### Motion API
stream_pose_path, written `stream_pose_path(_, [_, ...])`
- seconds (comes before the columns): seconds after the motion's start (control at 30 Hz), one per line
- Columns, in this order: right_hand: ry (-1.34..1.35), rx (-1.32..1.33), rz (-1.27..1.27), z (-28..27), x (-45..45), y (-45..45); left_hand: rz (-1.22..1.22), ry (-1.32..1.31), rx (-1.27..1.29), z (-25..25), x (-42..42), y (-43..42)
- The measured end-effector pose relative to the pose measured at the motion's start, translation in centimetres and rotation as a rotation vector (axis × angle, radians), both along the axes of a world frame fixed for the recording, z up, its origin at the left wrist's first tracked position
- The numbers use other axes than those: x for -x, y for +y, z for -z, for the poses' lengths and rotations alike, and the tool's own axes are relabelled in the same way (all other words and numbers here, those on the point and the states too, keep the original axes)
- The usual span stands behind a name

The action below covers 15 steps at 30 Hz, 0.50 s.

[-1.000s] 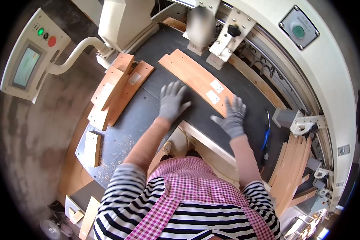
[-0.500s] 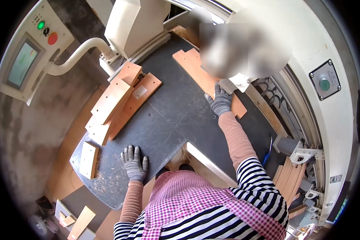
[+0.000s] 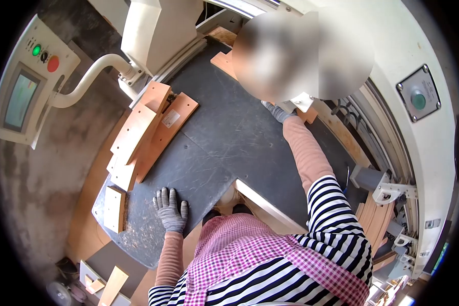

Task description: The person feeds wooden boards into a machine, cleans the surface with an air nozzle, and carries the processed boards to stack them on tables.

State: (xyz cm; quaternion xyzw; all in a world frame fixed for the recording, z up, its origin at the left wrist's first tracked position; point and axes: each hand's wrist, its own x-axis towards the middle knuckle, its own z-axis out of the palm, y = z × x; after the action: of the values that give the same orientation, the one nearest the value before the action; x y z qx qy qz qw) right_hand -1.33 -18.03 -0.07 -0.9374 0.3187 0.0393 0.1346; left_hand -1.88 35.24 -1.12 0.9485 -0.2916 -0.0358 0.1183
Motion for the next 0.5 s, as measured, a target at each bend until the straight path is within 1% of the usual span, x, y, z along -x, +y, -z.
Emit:
stream_pose_path(0.1, [0.024, -0.044, 0.098, -0.2, -0.1, 0.4, 0.006, -0.007, 0.002, 0.0, 0.2, 0.1])
stream_pose_path(0.17, [0.035, -0.071, 0.171, -0.7, 0.3, 2.3, 0.005, -0.017, 0.004, 0.0, 0.1, 0.2])
stream_pose_path(0.2, [0.03, -0.002, 0.133, -1.2, 1.3, 4.3, 0.003, -0.017, 0.005, 0.1, 0.1, 0.3])
stream_pose_path(0.27, [-0.026, 0.333, -0.077, -2.2, 5.0, 10.1, 0.006, -0.018, 0.016, 0.3, 0.2, 0.4])
stream_pose_path(0.3, [-0.131, 0.316, -0.14, -3.4, 7.0, 12.0, 0.008, -0.02, 0.022, 0.4, 0.3, 0.5])
stream_pose_path(0.33, [-0.233, 0.3, -0.205, -5.3, 8.6, 13.6, 0.011, -0.021, 0.028, 0.4, 0.3, 0.7])
stream_pose_path(0.4, [-0.368, 0.222, -0.114, -12.1, 11.8, 15.3, 0.02, -0.008, 0.036, 0.1, 0.3, 0.8])
stream_pose_path(0.47, [-0.7, 0.743, -0.094, -18.6, 14.3, 15.2, 0.025, -0.002, 0.045, -0.1, 0.4, 1.0])
stream_pose_path(0.5, [-0.714, 0.859, -0.042, -22.4, 15.2, 15.0, 0.022, 0.001, 0.051, -0.2, 0.5, 1.1])
